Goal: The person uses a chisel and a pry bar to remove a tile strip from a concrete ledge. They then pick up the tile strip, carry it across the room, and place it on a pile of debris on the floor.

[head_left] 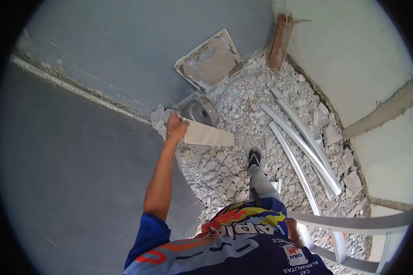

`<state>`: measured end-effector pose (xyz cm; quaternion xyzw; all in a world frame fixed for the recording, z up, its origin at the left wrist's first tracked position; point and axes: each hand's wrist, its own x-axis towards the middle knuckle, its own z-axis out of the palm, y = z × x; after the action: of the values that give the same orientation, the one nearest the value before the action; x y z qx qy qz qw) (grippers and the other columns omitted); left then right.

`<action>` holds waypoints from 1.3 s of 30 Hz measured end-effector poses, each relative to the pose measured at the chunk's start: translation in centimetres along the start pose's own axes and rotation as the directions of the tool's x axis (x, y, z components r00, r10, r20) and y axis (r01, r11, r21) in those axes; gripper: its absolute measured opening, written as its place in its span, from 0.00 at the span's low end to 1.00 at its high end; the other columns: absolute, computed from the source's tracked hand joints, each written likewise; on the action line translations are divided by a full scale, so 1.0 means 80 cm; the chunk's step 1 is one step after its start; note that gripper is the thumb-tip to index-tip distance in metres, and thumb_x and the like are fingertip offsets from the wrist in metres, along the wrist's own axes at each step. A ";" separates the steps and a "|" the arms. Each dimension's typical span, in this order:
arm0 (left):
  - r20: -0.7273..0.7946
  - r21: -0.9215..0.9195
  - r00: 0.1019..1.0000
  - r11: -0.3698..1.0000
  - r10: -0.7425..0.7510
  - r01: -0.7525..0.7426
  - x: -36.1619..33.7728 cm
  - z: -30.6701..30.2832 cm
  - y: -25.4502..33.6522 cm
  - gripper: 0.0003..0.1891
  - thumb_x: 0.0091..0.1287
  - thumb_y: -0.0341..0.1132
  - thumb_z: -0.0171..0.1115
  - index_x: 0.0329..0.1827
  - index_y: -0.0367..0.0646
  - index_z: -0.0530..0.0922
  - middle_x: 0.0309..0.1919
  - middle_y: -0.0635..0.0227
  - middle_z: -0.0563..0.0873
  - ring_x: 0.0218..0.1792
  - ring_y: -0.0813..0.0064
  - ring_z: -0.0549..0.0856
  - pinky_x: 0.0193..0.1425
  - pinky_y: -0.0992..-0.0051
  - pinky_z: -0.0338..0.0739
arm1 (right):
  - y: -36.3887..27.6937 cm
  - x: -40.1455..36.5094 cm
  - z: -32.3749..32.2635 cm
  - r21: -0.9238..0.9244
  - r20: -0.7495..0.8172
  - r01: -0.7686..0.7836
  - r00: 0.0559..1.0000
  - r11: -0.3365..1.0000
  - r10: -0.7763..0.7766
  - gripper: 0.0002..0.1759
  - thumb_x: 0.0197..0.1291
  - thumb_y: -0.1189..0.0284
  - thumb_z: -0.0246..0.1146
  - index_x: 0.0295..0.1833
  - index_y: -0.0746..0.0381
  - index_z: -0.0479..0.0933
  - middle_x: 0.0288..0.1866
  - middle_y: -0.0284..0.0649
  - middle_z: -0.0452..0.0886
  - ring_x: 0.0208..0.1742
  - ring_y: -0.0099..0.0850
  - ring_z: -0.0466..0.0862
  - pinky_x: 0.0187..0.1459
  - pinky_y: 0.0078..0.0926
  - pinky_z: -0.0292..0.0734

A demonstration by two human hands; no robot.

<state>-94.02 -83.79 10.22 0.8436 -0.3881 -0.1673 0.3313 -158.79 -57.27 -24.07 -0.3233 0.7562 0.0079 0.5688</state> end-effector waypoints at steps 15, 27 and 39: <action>0.055 -0.659 0.852 0.622 -0.521 0.423 0.383 0.179 -0.068 0.26 0.55 0.17 0.64 0.54 0.42 0.64 0.48 0.52 0.80 0.41 0.53 0.88 0.37 0.54 0.91 | -0.538 0.069 -0.064 0.399 -0.113 0.093 0.992 0.912 -0.052 0.21 0.71 0.57 0.59 0.56 0.64 0.78 0.38 0.38 0.83 0.28 0.26 0.83 0.23 0.24 0.75; 0.229 -0.852 0.491 0.072 -0.841 0.519 0.597 0.324 -0.092 0.31 0.55 0.17 0.65 0.64 0.39 0.68 0.58 0.54 0.79 0.51 0.52 0.85 0.47 0.52 0.90 | -0.549 0.053 -0.005 -0.168 -0.285 0.007 0.957 0.986 -0.055 0.21 0.68 0.56 0.59 0.48 0.65 0.82 0.34 0.41 0.85 0.29 0.33 0.85 0.26 0.34 0.79; 0.275 -0.866 0.317 -0.091 -0.908 0.492 0.733 0.374 -0.151 0.25 0.57 0.19 0.63 0.59 0.29 0.67 0.51 0.51 0.82 0.44 0.50 0.89 0.45 0.60 0.93 | -0.814 0.016 -0.038 0.283 -0.168 -0.254 0.936 0.925 0.308 0.21 0.69 0.57 0.57 0.55 0.63 0.77 0.40 0.40 0.83 0.29 0.27 0.84 0.25 0.27 0.80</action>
<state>-65.87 -135.77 -21.24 0.6226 0.3640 -0.3050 0.6219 -129.12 -110.52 -0.93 -0.1335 0.8451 -0.0425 0.5159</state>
